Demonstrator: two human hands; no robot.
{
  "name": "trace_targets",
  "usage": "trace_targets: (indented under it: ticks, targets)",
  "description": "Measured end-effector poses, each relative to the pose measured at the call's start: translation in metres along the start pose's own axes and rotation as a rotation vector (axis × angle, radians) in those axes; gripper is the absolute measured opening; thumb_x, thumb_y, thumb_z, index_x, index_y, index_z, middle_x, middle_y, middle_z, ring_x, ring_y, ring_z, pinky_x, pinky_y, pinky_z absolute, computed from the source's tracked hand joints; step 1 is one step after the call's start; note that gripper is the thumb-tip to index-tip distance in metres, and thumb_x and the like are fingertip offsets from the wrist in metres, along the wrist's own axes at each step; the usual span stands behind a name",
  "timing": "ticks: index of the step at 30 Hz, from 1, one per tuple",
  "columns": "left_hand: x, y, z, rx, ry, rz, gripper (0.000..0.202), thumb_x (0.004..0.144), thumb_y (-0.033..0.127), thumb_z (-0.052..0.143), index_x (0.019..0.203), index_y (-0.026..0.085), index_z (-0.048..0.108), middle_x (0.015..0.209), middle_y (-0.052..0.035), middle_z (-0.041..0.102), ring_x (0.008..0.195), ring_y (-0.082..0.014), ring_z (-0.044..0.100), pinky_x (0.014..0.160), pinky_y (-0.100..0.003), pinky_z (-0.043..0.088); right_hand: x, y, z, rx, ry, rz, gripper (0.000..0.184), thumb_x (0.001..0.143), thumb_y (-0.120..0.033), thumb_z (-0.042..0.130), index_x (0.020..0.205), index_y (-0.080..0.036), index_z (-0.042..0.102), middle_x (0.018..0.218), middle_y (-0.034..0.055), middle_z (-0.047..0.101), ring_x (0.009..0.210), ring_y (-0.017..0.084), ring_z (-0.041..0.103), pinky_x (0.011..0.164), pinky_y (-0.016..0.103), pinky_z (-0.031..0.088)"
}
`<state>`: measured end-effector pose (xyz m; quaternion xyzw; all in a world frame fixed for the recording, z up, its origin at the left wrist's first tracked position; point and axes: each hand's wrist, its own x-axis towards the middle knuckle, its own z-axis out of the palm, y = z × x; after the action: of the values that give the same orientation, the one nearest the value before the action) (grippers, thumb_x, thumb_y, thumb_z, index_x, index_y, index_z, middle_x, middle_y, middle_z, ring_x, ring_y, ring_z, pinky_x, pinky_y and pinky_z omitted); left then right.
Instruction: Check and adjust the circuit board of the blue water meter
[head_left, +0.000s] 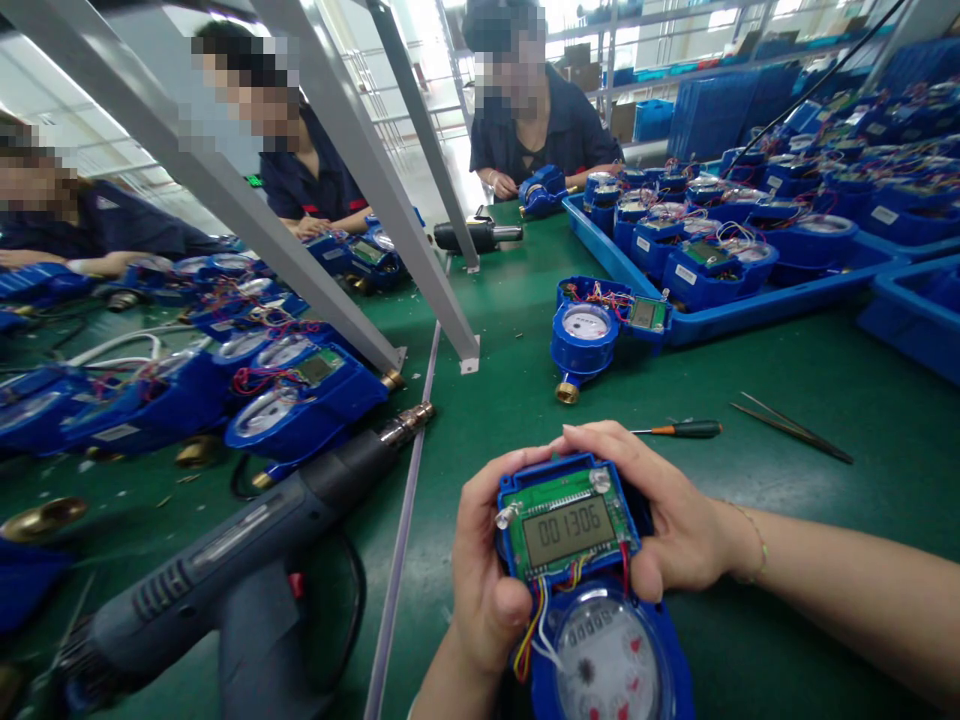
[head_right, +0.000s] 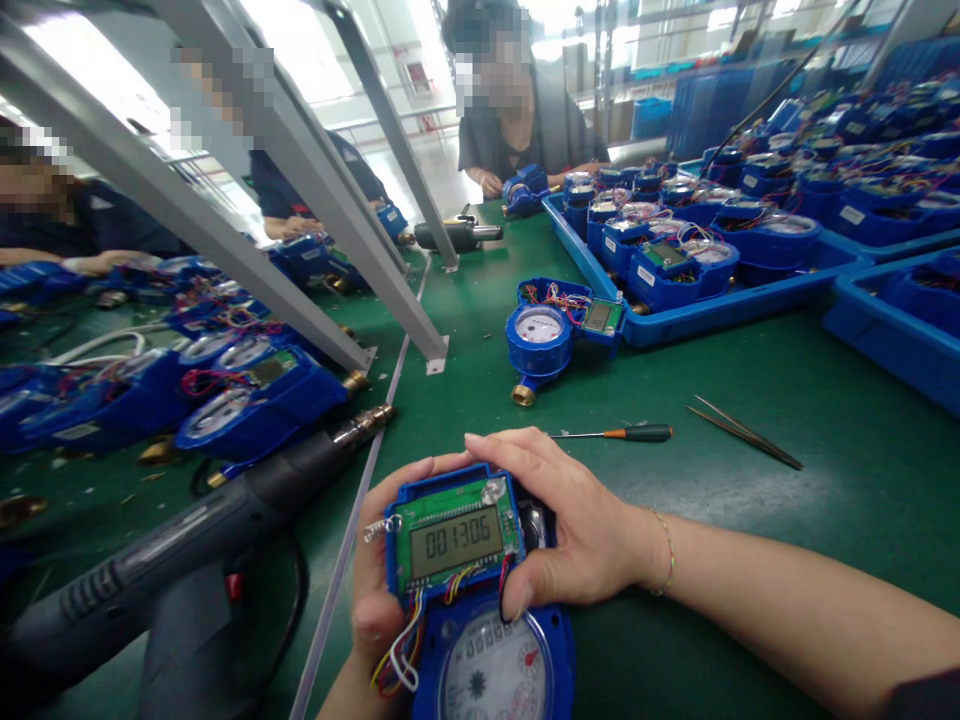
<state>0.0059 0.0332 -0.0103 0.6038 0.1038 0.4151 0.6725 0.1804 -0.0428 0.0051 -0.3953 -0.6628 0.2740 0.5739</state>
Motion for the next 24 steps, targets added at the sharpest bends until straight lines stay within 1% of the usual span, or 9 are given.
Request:
trace_targets:
  ticks: [6,10,12,14,16,17,19,21,24]
  targets:
    - [-0.004,-0.008,-0.004,0.095,0.042,0.061,0.079,0.065,0.075,0.056,0.126,0.025,0.048,0.124,-0.0105,0.054,0.115,-0.0356,0.053,0.097,-0.054,0.044,-0.001,-0.002,0.0,0.008,-0.007,0.018,0.085,0.076,-0.067,0.062,0.143,-0.026,0.031,0.13,0.009,0.044,0.119,0.027,0.043,0.103,0.041,0.036]
    - [-0.005,-0.009,-0.007,0.158,0.054,0.046,0.085,0.058,0.079,0.054,0.125,0.027,0.047,0.122,-0.0105,0.053,0.11,-0.0337,0.055,0.095,-0.053,0.046,-0.002,-0.001,0.001,0.016,-0.016,0.046,0.084,0.077,-0.067,0.061,0.144,-0.027,0.03,0.131,0.0083,0.042,0.12,0.027,0.042,0.103,0.039,0.035]
    - [-0.004,-0.009,-0.008,0.198,0.067,0.061,0.086,0.056,0.081,0.052,0.123,0.027,0.047,0.118,-0.0094,0.054,0.106,-0.0313,0.056,0.092,-0.05,0.049,-0.003,0.0,0.001,0.015,-0.022,0.053,0.082,0.078,-0.068,0.058,0.144,-0.027,0.03,0.132,0.0082,0.041,0.12,0.026,0.041,0.104,0.038,0.034]
    - [-0.002,-0.007,-0.008,0.259,0.092,0.12,0.086,0.052,0.083,0.05,0.118,0.027,0.05,0.112,-0.0076,0.054,0.101,-0.0281,0.057,0.088,-0.046,0.051,-0.003,0.0,0.001,0.01,-0.026,0.05,0.081,0.079,-0.07,0.054,0.143,-0.026,0.031,0.132,0.0086,0.04,0.121,0.026,0.04,0.104,0.037,0.032]
    - [0.0,-0.004,-0.006,0.306,0.122,0.169,0.084,0.05,0.083,0.05,0.113,0.027,0.053,0.107,-0.0058,0.055,0.097,-0.0249,0.057,0.085,-0.042,0.053,-0.002,0.0,0.001,-0.001,-0.032,0.058,0.08,0.08,-0.071,0.051,0.143,-0.024,0.033,0.132,0.0093,0.04,0.122,0.026,0.039,0.105,0.037,0.031]
    - [0.0,-0.002,-0.004,0.308,0.136,0.169,0.081,0.051,0.083,0.051,0.11,0.027,0.053,0.106,-0.0052,0.055,0.097,-0.0237,0.057,0.085,-0.04,0.053,-0.002,-0.001,0.001,-0.005,-0.036,0.066,0.079,0.081,-0.071,0.051,0.143,-0.024,0.034,0.132,0.0096,0.04,0.122,0.027,0.039,0.106,0.037,0.031]
    - [0.001,0.002,0.0,0.268,0.144,0.124,0.076,0.052,0.08,0.055,0.108,0.028,0.051,0.109,-0.0052,0.056,0.101,-0.0238,0.057,0.088,-0.041,0.052,0.001,-0.002,0.0,-0.009,-0.048,0.08,0.076,0.083,-0.069,0.049,0.143,-0.024,0.033,0.133,0.01,0.039,0.123,0.027,0.038,0.106,0.038,0.03]
    - [0.002,0.006,0.003,0.22,0.126,0.074,0.075,0.05,0.074,0.065,0.108,0.029,0.048,0.119,-0.007,0.055,0.11,-0.0272,0.055,0.093,-0.044,0.049,0.004,-0.003,-0.003,-0.014,-0.069,0.074,0.073,0.086,-0.067,0.046,0.144,-0.024,0.032,0.134,0.0105,0.037,0.124,0.027,0.036,0.107,0.04,0.029]
    - [0.004,0.011,0.002,0.2,0.051,0.044,0.082,0.044,0.064,0.077,0.112,0.029,0.047,0.132,-0.0098,0.051,0.119,-0.0318,0.053,0.098,-0.046,0.047,0.009,-0.004,-0.007,-0.059,-0.124,0.053,0.072,0.089,-0.066,0.04,0.146,-0.024,0.026,0.135,0.0116,0.034,0.126,0.028,0.034,0.107,0.044,0.028]
